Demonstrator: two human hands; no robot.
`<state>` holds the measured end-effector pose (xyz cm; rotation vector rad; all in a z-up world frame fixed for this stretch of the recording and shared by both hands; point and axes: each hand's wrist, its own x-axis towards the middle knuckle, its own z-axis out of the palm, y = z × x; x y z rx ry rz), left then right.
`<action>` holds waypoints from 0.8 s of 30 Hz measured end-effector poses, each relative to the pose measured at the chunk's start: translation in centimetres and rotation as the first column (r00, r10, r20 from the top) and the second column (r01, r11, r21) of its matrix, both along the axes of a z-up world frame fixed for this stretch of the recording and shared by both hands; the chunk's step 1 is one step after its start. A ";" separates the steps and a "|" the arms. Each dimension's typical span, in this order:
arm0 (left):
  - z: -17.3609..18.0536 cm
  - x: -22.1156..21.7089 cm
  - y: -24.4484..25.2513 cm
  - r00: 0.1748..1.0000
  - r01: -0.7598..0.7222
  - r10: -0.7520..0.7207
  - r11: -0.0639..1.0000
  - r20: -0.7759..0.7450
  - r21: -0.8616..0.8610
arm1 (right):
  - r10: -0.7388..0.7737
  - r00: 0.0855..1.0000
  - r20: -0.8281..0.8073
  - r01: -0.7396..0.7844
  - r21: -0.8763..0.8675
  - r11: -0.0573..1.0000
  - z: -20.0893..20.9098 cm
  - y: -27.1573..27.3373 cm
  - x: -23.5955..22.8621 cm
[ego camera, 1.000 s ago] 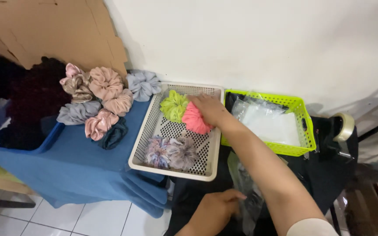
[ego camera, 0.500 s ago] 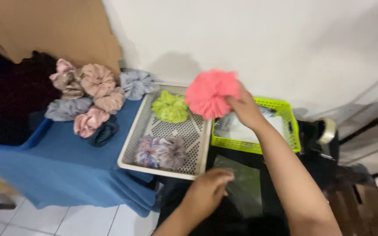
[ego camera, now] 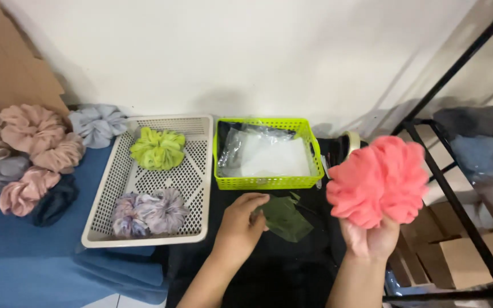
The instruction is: The person places fabric scrunchies into individual plastic bags and seals them using a tape dispenser.
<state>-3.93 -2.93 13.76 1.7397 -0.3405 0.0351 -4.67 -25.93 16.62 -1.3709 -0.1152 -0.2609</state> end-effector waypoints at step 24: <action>3.1 -0.9 -0.6 0.986 -0.021 -0.027 0.957 0.162 0.289 | -0.081 0.995 0.060 0.100 -0.518 0.849 -1.2 1.0 -2.8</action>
